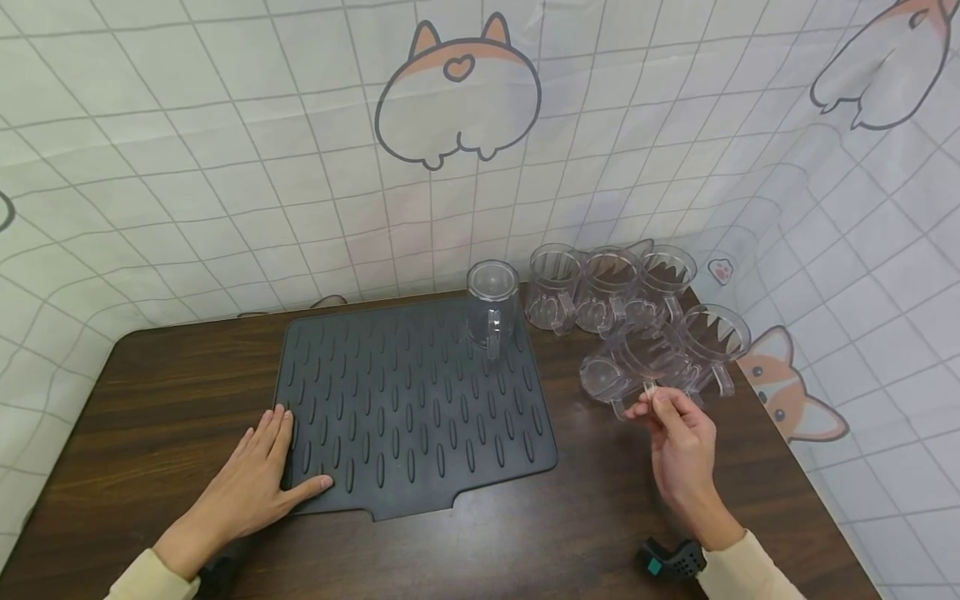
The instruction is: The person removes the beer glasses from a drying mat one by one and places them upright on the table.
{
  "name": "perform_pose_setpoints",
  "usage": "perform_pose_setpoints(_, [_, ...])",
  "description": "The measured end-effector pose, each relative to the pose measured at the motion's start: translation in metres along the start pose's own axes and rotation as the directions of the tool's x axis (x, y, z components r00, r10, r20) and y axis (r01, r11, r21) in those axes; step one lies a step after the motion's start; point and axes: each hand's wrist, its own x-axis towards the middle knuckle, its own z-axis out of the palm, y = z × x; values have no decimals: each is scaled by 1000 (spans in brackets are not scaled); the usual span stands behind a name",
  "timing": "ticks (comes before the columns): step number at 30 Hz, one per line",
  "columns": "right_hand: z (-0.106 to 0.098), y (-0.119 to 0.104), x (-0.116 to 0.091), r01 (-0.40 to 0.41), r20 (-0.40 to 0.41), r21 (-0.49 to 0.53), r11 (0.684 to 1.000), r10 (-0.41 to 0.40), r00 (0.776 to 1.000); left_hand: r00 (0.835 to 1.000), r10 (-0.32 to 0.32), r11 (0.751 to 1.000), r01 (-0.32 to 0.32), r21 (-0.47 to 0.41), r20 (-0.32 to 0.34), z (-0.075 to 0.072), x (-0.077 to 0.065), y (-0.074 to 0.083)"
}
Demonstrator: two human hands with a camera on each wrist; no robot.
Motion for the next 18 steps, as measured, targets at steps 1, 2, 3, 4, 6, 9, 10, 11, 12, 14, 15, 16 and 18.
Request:
perform_pose_setpoints(1, [0, 0, 0, -4, -6, 0, 1000, 4, 1000, 1000, -1, 1000, 1, 0, 0, 0, 0, 0])
perform_pose_setpoints(2, [0, 0, 1, -9, -13, 2, 1000, 9, 1000, 1000, -2, 1000, 2, 0, 1, 0, 0, 0])
perform_pose_setpoints(3, [0, -1, 1, -13, -23, 1, 1000, 13, 1000, 1000, -2, 1000, 2, -1, 1, 0, 0, 0])
perform_pose_setpoints(4, [0, -1, 2, -17, -35, -1, 1000, 17, 999, 1000, -3, 1000, 3, -1, 1, 0, 0, 0])
perform_pose_setpoints(6, [1, -1, 3, -27, -61, -28, 999, 25, 998, 1000, -4, 1000, 4, 0, 1, -1, -1, 0])
perform_pose_setpoints(9, [0, -1, 4, -45, -95, -78, 996, 38, 995, 1000, -4, 1000, 4, 3, -3, -1, 0, 1])
perform_pose_setpoints(10, [0, -1, 5, -49, -102, -95, 994, 40, 994, 1000, -5, 1000, 5, 4, -4, 0, 0, 1])
perform_pose_setpoints(11, [-1, -1, 6, -56, -111, -119, 991, 43, 993, 1000, -5, 1000, 5, 5, -4, 0, 0, 1])
perform_pose_setpoints(12, [-1, -1, 6, -63, -119, -145, 987, 46, 992, 1000, -5, 1000, 5, 4, -4, 0, 0, 1])
perform_pose_setpoints(14, [-1, -1, 8, -71, -131, -186, 980, 47, 990, 1000, -4, 1000, 4, 3, -3, 0, 0, 1])
perform_pose_setpoints(15, [-2, -1, 8, -74, -139, -200, 977, 46, 989, 1000, -4, 1000, 4, 2, -2, 0, 0, 1])
perform_pose_setpoints(16, [-2, 0, 9, -76, -144, -210, 975, 46, 988, 1000, -4, 1000, 4, 1, -1, 0, 0, 1])
perform_pose_setpoints(18, [-2, 0, 10, -76, -150, -220, 973, 44, 988, 1000, -5, 1000, 5, 1, 1, 0, 0, 1])
